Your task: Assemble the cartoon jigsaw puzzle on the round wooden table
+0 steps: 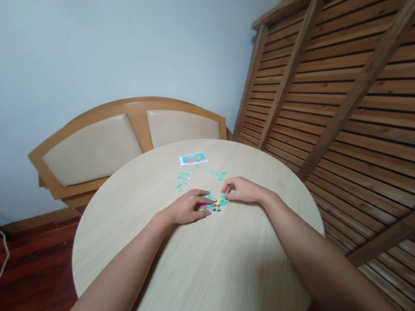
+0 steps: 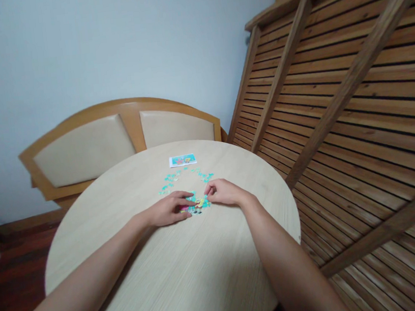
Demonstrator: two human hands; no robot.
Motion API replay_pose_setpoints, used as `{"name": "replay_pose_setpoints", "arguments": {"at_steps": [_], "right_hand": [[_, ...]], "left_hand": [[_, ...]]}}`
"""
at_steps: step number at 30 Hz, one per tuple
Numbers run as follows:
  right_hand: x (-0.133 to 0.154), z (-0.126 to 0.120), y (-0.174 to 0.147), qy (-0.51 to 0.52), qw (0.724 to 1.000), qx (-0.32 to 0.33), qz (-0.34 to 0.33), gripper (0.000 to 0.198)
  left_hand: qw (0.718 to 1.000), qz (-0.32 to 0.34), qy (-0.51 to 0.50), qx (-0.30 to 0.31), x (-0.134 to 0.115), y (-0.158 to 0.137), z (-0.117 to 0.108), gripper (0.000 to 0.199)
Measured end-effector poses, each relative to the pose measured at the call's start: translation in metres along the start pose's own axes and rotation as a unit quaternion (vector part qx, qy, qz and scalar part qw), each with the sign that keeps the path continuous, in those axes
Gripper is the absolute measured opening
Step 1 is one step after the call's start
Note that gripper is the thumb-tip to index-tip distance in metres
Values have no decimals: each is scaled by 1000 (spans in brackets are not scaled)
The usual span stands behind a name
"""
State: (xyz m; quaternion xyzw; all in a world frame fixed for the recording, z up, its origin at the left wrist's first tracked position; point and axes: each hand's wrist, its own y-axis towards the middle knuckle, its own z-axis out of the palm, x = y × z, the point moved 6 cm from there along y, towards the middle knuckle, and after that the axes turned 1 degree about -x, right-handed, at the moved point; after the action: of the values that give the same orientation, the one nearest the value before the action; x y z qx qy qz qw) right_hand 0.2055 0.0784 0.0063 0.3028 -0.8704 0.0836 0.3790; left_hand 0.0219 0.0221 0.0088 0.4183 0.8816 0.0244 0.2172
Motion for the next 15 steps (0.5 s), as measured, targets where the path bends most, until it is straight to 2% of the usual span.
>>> {"name": "replay_pose_setpoints", "arguments": {"at_steps": [15], "right_hand": [[7, -2, -1, -61, 998, -6, -11, 20]], "left_hand": [[1000, 0, -11, -6, 1, 0, 0, 41]]}}
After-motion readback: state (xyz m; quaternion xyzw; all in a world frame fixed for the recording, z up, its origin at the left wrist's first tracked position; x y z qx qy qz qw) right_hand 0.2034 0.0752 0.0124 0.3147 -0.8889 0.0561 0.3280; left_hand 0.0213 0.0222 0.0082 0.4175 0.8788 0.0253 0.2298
